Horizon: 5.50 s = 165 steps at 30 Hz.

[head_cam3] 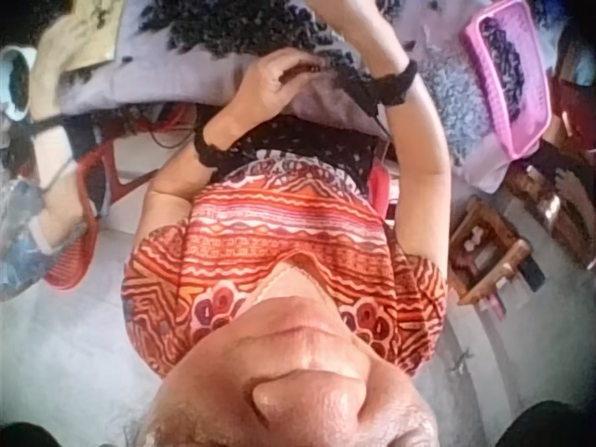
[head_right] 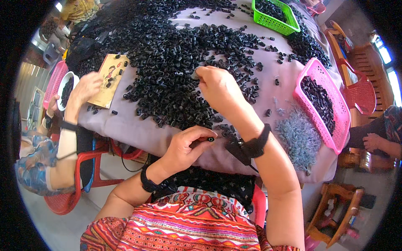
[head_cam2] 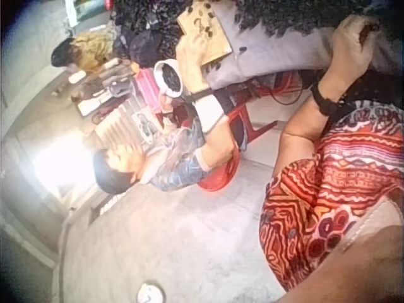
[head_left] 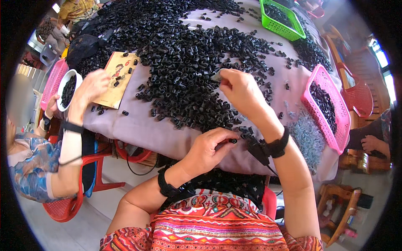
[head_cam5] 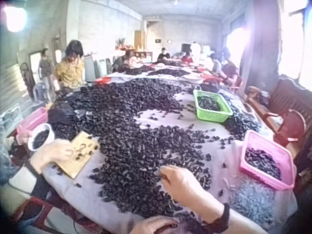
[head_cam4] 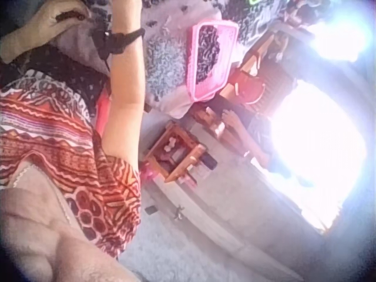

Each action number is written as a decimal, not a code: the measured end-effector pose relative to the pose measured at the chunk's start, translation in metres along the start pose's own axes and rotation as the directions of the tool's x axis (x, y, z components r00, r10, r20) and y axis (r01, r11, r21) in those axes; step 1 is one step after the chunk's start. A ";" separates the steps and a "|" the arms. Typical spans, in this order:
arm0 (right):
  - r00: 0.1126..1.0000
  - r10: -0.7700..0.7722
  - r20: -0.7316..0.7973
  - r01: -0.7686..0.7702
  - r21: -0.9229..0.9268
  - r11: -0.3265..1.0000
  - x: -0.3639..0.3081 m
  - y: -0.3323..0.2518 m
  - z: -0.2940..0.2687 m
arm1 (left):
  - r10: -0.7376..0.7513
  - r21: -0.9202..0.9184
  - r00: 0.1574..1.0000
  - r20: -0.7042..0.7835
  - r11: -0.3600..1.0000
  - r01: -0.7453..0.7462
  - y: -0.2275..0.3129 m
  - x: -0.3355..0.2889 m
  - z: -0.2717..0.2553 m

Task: Sorting and inspecting small black plastic components at a work table with several other workers.

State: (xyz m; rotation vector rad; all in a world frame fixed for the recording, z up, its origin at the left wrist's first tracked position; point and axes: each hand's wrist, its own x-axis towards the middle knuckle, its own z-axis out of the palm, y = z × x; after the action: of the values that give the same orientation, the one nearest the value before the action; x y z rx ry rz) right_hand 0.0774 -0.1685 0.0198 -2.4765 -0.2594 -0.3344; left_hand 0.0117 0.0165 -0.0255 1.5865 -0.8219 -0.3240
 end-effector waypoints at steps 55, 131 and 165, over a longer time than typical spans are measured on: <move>0.968 -0.178 -0.178 0.146 -0.182 0.972 -0.123 -0.058 -0.019 | -0.365 -0.427 0.923 0.120 0.820 0.380 0.004 0.000 0.003; 0.986 0.018 -0.165 -0.023 -0.032 0.999 -0.142 -0.031 0.008 | 0.043 0.751 0.938 -0.344 0.612 0.247 -0.037 0.036 -0.077; 0.985 -0.018 -0.169 0.014 -0.023 1.000 -0.144 -0.030 0.008 | 0.139 0.649 0.911 -0.389 0.743 0.164 -0.029 0.027 -0.103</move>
State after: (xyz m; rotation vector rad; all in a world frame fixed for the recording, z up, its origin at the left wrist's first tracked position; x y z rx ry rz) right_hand -0.0654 -0.1556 -0.0128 -2.4503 -0.2054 -0.5541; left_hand 0.1052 0.0753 -0.0258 2.2376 -0.6115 0.3595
